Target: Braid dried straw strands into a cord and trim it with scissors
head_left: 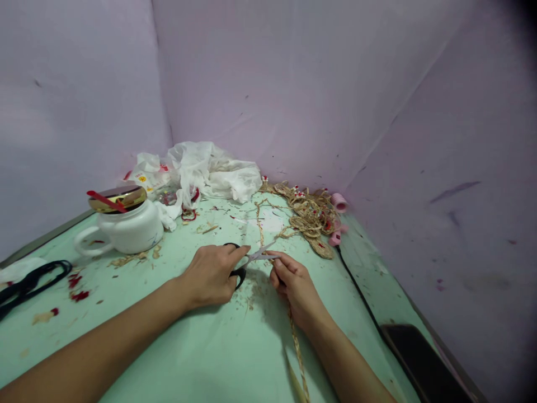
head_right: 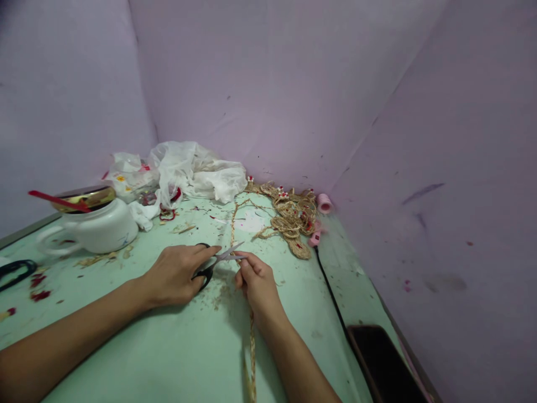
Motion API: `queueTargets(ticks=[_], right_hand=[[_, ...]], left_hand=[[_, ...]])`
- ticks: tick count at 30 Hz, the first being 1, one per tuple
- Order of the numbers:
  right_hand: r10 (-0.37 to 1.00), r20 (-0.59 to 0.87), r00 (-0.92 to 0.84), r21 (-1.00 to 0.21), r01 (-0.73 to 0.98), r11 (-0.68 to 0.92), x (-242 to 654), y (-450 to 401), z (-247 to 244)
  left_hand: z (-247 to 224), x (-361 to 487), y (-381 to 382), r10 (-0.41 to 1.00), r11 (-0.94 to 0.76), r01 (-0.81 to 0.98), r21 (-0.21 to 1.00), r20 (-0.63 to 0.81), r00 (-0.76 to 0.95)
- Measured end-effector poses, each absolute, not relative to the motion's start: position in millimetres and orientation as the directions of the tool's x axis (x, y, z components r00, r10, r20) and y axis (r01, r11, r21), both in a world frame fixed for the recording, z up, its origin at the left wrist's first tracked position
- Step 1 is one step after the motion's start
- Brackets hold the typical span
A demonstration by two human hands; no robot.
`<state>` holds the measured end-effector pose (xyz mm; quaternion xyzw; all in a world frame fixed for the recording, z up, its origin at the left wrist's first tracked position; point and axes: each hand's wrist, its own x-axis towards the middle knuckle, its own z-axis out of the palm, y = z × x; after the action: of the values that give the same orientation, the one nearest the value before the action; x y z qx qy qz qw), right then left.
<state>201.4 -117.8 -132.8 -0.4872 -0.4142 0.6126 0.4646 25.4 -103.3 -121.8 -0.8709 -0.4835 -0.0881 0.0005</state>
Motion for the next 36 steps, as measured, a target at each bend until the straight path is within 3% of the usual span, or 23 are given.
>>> queueTargets(ticks=[4,15,21,24,32,36], right_hand=[[0.988,-0.138,-0.071,-0.99,-0.028,-0.14,200,-118,-136],[0.987,-0.124,-0.106,-0.992,0.002,-0.124,202,-119,-133],[0.97,-0.221,-0.097,-0.942,-0.238,-0.238,201,-117,-134],[0.968,-0.241,-0.074,-0.916,-0.311,-0.252,201,-115,-133],[0.972,-0.222,-0.075,-0.919,-0.317,-0.234,203,-116,-130],[0.965,-0.25,-0.082,-0.913,-0.312,-0.264,205,-117,-129]], left_hand=[[-120,25,-103,0.827,-0.556,0.829,0.059,0.137,0.545],[-119,18,-100,0.814,-0.579,0.813,0.059,0.092,0.573],[-109,17,-99,0.867,-0.499,0.821,0.277,0.15,0.476],[-107,16,-97,0.896,-0.444,0.835,0.324,0.186,0.404],[-113,18,-97,0.848,-0.528,0.833,0.169,0.16,0.505],[-116,18,-97,0.852,-0.516,0.844,0.146,0.188,0.488]])
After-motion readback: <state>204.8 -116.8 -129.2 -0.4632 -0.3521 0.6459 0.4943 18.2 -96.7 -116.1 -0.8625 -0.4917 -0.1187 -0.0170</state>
